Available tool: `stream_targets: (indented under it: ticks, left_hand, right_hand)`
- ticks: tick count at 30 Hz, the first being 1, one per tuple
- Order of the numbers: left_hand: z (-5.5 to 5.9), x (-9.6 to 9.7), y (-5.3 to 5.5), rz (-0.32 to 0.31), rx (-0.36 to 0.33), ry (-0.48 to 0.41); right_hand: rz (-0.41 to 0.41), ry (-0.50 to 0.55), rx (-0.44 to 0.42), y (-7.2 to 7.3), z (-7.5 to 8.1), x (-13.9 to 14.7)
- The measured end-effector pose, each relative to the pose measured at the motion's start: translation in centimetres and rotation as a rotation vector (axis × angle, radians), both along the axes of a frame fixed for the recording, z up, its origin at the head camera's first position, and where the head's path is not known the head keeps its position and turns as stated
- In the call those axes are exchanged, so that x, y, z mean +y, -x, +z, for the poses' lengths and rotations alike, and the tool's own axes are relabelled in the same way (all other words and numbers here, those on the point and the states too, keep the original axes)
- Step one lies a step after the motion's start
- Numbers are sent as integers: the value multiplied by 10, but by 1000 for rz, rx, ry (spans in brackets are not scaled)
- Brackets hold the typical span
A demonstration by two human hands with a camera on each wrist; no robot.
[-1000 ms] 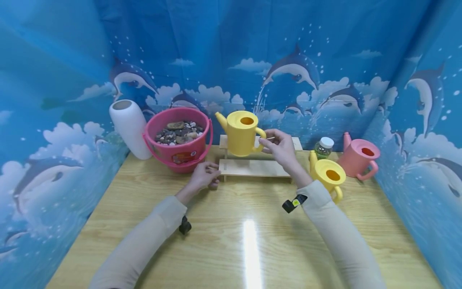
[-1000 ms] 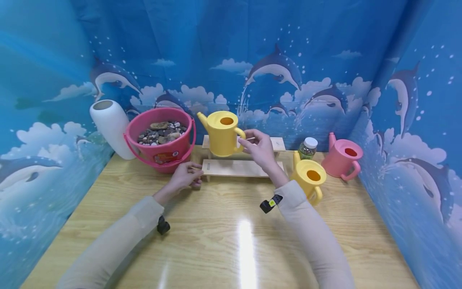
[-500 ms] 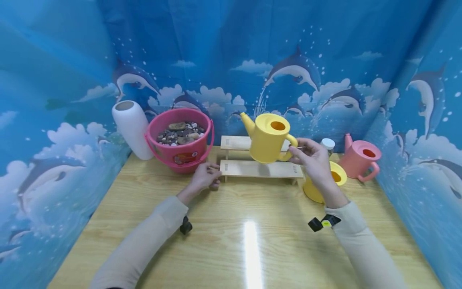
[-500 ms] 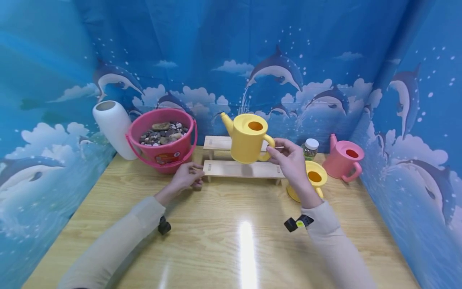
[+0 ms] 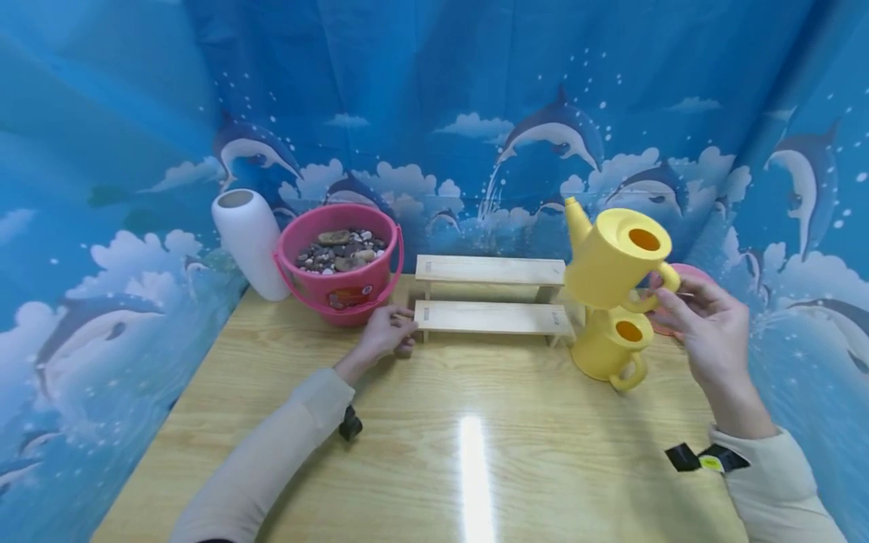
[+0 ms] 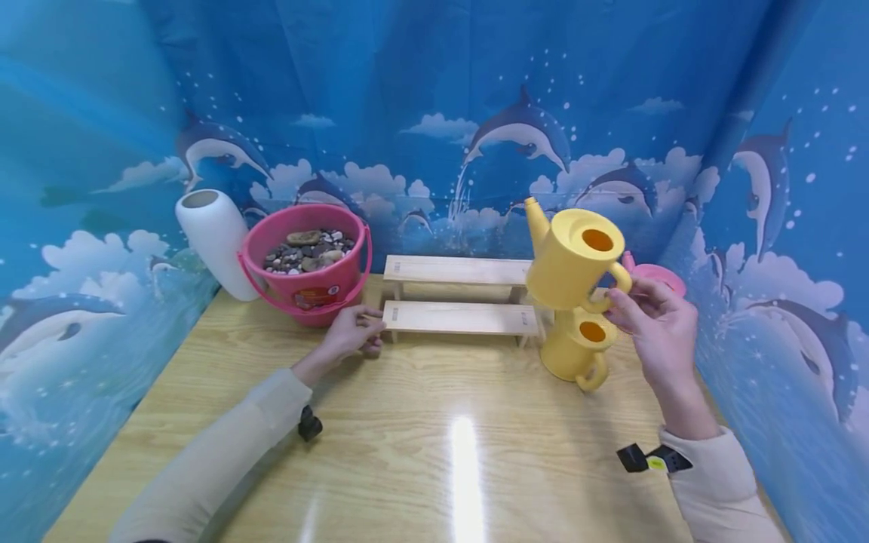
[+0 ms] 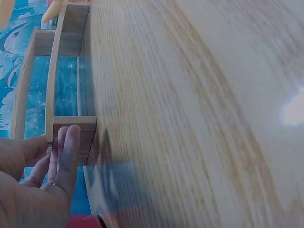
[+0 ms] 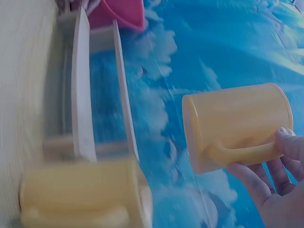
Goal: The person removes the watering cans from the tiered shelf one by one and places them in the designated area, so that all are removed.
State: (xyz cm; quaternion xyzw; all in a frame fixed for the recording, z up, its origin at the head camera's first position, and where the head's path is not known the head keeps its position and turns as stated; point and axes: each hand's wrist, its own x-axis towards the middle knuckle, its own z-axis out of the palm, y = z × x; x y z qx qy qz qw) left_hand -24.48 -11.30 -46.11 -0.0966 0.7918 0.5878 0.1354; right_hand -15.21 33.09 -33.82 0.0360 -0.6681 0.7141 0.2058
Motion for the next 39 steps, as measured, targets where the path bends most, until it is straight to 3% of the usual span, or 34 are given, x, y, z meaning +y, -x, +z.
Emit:
stream_targets:
  ticks: [6,10,17,22,24,29,32,36,39]
  left_hand:
    - [0,-1,0,-8,1,-6]
    - [0,-2,0,-6,7,-16]
    - [0,-2,-1,-15,16,-22]
    - [-1,-1,-1,-12,18,-14]
    - [-1,-1,0,-9,16,-8]
    - [-2,-2,0,-6,14,-8]
    - [-2,-2,0,-8,13,-12]
    - [-1,-2,-1,-12,11,-19]
    - [0,-1,-1,-10,13,-20]
  right_hand:
    - [-231,0,-34,-22,1,35]
    - [-376,-100,-75,-32,-3,51]
    - [-490,-90,-171,-46,-16,77]
    - [-569,-260,-260,-52,-35,88]
    - [-583,-318,-280,-54,-44,91]
    - [-579,-305,-370,-56,-67,94]
    - [-536,-186,-409,-57,-79,95]
    - [-453,-10,-395,-59,-93,98]
    - [-406,14,-404,-58,-102,99]
